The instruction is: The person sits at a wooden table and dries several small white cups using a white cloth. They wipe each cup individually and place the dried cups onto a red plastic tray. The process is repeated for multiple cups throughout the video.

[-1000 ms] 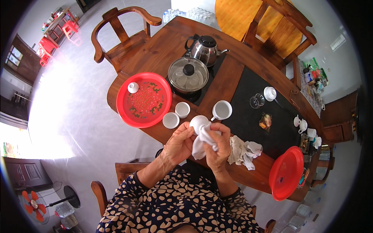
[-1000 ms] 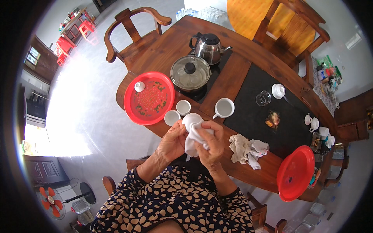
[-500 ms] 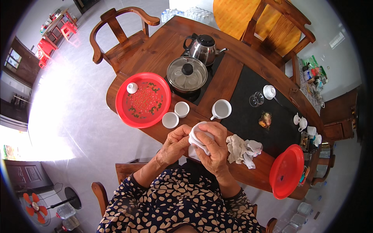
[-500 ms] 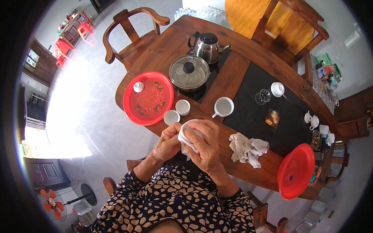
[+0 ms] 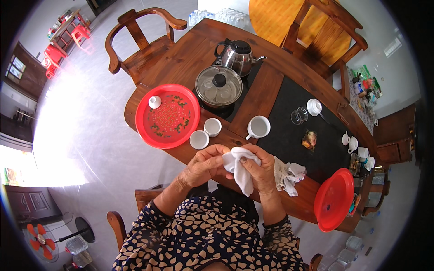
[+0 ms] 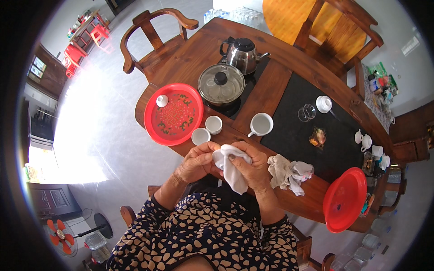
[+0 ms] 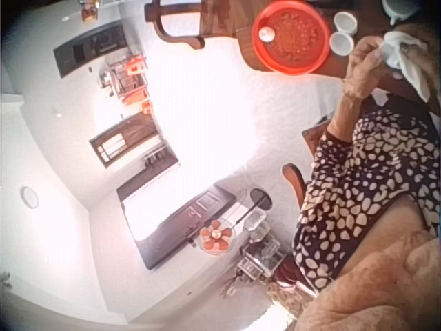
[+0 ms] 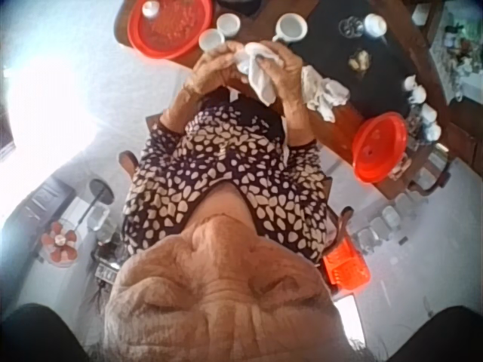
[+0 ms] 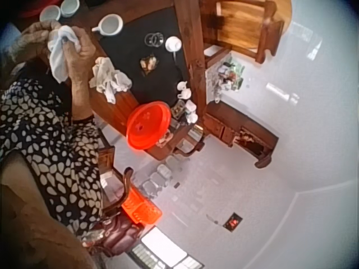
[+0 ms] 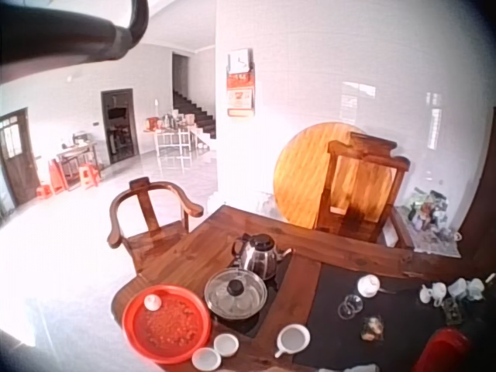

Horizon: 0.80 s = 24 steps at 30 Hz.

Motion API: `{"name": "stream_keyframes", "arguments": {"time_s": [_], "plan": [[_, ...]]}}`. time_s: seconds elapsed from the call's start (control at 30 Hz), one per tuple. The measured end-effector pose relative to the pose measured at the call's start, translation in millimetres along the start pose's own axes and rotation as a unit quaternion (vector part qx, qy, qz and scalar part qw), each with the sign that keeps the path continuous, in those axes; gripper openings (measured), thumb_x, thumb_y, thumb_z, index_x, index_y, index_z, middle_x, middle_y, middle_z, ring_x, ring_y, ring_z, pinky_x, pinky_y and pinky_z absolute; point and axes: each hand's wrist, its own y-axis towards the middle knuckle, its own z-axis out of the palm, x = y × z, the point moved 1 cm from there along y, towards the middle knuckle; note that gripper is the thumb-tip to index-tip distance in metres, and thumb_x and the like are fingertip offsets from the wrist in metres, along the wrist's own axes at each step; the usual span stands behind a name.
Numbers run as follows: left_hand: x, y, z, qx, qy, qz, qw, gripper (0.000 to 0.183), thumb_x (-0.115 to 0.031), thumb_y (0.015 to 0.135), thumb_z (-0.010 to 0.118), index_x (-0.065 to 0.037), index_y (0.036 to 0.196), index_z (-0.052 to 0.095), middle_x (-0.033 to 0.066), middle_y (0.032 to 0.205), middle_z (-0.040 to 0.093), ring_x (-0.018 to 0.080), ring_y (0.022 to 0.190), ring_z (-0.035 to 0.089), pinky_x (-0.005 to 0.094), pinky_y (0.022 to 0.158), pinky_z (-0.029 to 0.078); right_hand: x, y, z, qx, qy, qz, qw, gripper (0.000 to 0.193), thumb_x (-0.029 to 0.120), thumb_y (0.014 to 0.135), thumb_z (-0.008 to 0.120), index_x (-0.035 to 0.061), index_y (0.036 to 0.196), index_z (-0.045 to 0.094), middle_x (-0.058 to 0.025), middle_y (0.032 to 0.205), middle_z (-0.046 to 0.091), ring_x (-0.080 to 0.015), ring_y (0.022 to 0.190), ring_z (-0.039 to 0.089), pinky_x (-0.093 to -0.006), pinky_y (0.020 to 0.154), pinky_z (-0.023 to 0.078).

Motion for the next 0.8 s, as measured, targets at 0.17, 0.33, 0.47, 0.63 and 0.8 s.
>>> {"name": "stream_keyframes", "arguments": {"time_s": [0.17, 0.33, 0.47, 0.63, 0.8], "plan": [[-22, 3, -2, -0.026, 0.254, -0.096, 0.962, 0.021, -0.017, 0.087, 0.068, -0.001, 0.101, 0.066, 0.001, 0.088, 0.067, 0.0072, 0.083, 0.062, 0.0214, 0.076, 0.05, 19, 12, -2, 0.094, -0.177, -0.127, 0.971, 0.025, 0.002, 0.081, 0.063, -0.0028, 0.105, 0.061, -0.0085, 0.094, 0.064, -0.0139, 0.081, 0.061, -0.0256, 0.071, 0.048], [-4, 4, -13, -0.02, 0.158, 0.003, 0.987, 0.017, -0.014, 0.09, 0.064, -0.002, 0.1, 0.064, 0.004, 0.094, 0.067, 0.0106, 0.089, 0.063, 0.0238, 0.083, 0.05, 23, 14, 7, 0.005, -0.169, -0.095, 0.981, 0.021, 0.008, 0.088, 0.06, -0.0006, 0.108, 0.062, -0.0057, 0.092, 0.065, -0.0122, 0.082, 0.061, -0.0238, 0.072, 0.048], [8, 10, -13, 0.008, -0.06, 0.04, 0.997, 0.011, -0.013, 0.093, 0.057, -0.005, 0.101, 0.059, 0.0064, 0.109, 0.063, 0.0152, 0.1, 0.061, 0.0315, 0.094, 0.049, 10, 7, 18, -0.057, -0.152, -0.161, 0.973, 0.025, 0.01, 0.091, 0.06, 0.0002, 0.113, 0.062, -0.0082, 0.103, 0.064, -0.0143, 0.093, 0.061, -0.0253, 0.08, 0.048], [22, 15, -18, -0.026, -0.134, 0.041, 0.99, 0.029, -0.02, 0.091, 0.061, -0.006, 0.115, 0.054, 0.0056, 0.114, 0.061, 0.0166, 0.109, 0.057, 0.0345, 0.101, 0.044, -5, -3, 21, -0.076, -0.256, -0.31, 0.912, 0.035, 0.003, 0.082, 0.065, 0.0018, 0.117, 0.062, -0.0166, 0.121, 0.056, -0.0277, 0.106, 0.058, -0.0349, 0.09, 0.047], [24, 14, -13, -0.026, -0.159, 0.024, 0.987, 0.042, -0.027, 0.089, 0.064, -0.006, 0.122, 0.05, 0.0062, 0.118, 0.059, 0.0181, 0.11, 0.057, 0.036, 0.1, 0.044, -17, -7, 19, -0.094, -0.286, -0.359, 0.883, 0.036, 0.0, 0.075, 0.068, 0.0049, 0.111, 0.066, -0.0168, 0.12, 0.056, -0.0299, 0.105, 0.058, -0.0359, 0.089, 0.048]]}}
